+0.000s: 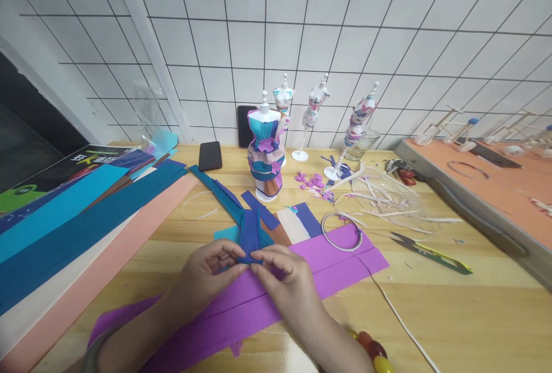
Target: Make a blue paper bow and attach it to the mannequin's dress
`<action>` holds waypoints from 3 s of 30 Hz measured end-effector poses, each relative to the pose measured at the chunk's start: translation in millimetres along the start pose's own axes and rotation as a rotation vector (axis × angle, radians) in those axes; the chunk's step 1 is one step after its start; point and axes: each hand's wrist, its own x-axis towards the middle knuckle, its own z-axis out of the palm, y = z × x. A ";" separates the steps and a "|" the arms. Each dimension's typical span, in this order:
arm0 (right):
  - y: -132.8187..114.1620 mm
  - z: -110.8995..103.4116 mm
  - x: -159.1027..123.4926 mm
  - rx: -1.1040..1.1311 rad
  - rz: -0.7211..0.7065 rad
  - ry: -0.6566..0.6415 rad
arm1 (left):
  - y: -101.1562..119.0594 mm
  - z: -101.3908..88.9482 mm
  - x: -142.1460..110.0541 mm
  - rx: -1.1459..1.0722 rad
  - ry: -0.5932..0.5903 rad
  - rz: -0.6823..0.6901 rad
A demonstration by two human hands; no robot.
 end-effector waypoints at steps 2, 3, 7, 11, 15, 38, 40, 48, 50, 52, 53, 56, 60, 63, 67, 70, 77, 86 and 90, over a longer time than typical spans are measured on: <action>1.6 0.0 0.2 0.005 0.001 -0.009 | 0.0 -0.3 0.3 -0.010 -0.005 -0.002; 2.4 -0.1 0.3 0.006 0.002 -0.015 | 0.0 -0.4 0.3 -0.008 -0.004 -0.004; 3.4 -1.3 0.4 0.004 -0.002 -0.035 | 0.0 -0.6 0.3 0.026 0.015 -0.006; 2.7 -2.6 0.7 -0.004 -0.024 -0.039 | -1.2 -0.4 0.1 0.095 0.047 0.018; 2.8 -2.9 1.5 -0.014 -0.065 -0.014 | -1.8 -1.7 0.3 0.193 0.066 0.085; 6.3 -4.6 2.5 -0.135 -0.171 -0.062 | 1.5 -4.0 2.6 0.394 0.067 0.336; 7.2 -4.1 2.1 -0.131 -0.176 -0.056 | 0.7 -3.5 3.2 0.389 0.074 0.353; 3.9 -3.2 2.7 -0.105 -0.171 -0.042 | 1.8 -3.6 2.4 0.386 0.084 0.370; 3.0 -3.2 2.9 -0.099 -0.163 -0.039 | 2.2 -3.5 1.9 0.387 0.086 0.360; 3.0 -3.0 2.8 -0.086 -0.148 -0.035 | 2.1 -3.4 1.9 0.378 0.092 0.349; 3.3 -2.8 2.6 -0.076 -0.135 -0.030 | 1.9 -3.4 2.0 0.370 0.096 0.339; 5.2 -1.7 2.1 -0.024 -0.051 -0.006 | 1.2 -3.6 2.6 0.330 0.098 0.281; 7.5 0.9 2.1 0.109 0.170 0.029 | 0.3 -3.7 3.4 0.249 0.080 0.164; 7.6 2.7 3.1 0.221 0.277 0.040 | -1.2 -3.0 3.7 0.143 0.078 0.070; 6.8 3.4 4.9 0.296 0.297 0.055 | -2.5 -1.6 3.6 -0.024 0.073 -0.044; 6.6 2.9 5.5 0.309 0.311 0.058 | -1.4 -1.1 3.4 -0.101 0.064 -0.076; 5.1 2.5 5.6 0.353 0.312 0.043 | 0.5 -1.2 3.9 -0.121 0.046 -0.098; 4.3 1.0 6.3 0.320 0.314 0.010 | -3.9 -1.8 2.4 -0.096 0.047 -0.152; 3.7 0.6 5.8 0.321 0.300 0.009 | -2.9 -1.6 3.2 -0.075 0.078 -0.089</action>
